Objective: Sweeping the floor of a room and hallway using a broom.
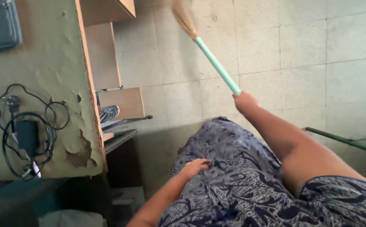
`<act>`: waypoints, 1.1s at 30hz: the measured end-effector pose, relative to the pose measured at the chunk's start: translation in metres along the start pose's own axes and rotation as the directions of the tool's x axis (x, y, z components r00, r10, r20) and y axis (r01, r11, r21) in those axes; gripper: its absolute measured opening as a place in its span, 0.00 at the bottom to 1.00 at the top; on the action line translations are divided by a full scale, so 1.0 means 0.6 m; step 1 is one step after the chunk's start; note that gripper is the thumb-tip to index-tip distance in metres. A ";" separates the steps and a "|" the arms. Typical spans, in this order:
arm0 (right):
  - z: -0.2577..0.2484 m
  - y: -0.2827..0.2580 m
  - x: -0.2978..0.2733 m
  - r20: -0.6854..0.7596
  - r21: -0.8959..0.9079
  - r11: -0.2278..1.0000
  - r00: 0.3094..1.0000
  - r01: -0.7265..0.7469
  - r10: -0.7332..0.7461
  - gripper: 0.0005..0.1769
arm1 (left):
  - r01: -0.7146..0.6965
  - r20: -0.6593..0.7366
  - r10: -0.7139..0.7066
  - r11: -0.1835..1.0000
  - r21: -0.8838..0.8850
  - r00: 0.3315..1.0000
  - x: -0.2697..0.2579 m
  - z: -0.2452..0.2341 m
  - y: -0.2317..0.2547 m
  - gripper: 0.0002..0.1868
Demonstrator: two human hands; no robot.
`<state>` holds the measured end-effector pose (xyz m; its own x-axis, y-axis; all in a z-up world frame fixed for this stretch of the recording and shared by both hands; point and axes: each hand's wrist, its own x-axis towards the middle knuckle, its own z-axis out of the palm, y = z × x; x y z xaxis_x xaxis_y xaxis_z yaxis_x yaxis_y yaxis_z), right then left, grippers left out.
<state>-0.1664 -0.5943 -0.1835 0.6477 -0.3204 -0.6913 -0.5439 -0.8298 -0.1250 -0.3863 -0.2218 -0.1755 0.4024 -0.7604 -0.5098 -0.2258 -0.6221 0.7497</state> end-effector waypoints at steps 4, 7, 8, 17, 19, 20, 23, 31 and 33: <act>-0.014 0.091 -0.131 0.101 -0.050 0.997 0.993 0.064 -0.059 0.32 | 0.411 -0.309 -0.539 0.822 -0.393 0.784 -0.006 0.005 -0.025 0.18; -0.011 0.234 -0.156 0.257 -0.306 0.937 0.962 0.167 -0.088 0.32 | 0.149 -0.375 -0.534 0.702 -0.697 0.758 -0.019 -0.037 -0.085 0.18; -0.029 0.259 -0.168 0.270 -0.311 0.935 0.959 0.171 -0.085 0.32 | 0.157 -0.365 -0.544 0.691 -0.705 0.756 -0.028 -0.054 -0.077 0.18; -0.074 0.339 -0.162 0.356 -0.618 0.750 0.935 0.237 -0.002 0.25 | 0.368 0.252 -0.418 0.224 -0.902 0.873 -0.053 -0.140 0.092 0.18; -0.103 0.325 -0.146 0.275 -0.584 0.797 0.961 0.156 0.013 0.27 | 0.376 0.242 -0.458 0.228 -0.898 0.855 -0.041 -0.144 0.088 0.18; -0.109 0.326 -0.130 0.274 -0.584 0.796 0.962 0.159 0.009 0.27 | 0.374 0.238 -0.460 0.229 -0.899 0.855 -0.040 -0.143 0.088 0.18; -0.111 0.322 -0.069 0.162 -0.520 0.853 0.985 0.041 0.052 0.29 | 0.354 0.218 -0.480 0.213 -0.911 0.850 -0.034 -0.142 0.085 0.21; -0.108 0.123 -0.148 0.143 -0.085 0.995 0.987 -0.059 0.070 0.30 | 0.700 0.091 -0.721 0.624 -0.347 0.687 -0.005 -0.155 0.102 0.24; -0.065 0.197 -0.154 0.162 -0.110 0.994 0.987 0.007 0.011 0.30 | 0.762 0.169 -0.743 0.626 -0.166 0.648 -0.004 -0.182 0.129 0.24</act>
<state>-0.2697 -0.6807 -0.1068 0.5468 -0.2515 -0.7986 -0.4776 -0.8771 -0.0507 -0.3080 -0.2478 -0.0700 0.2782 -0.0620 -0.9585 0.3123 -0.9379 0.1513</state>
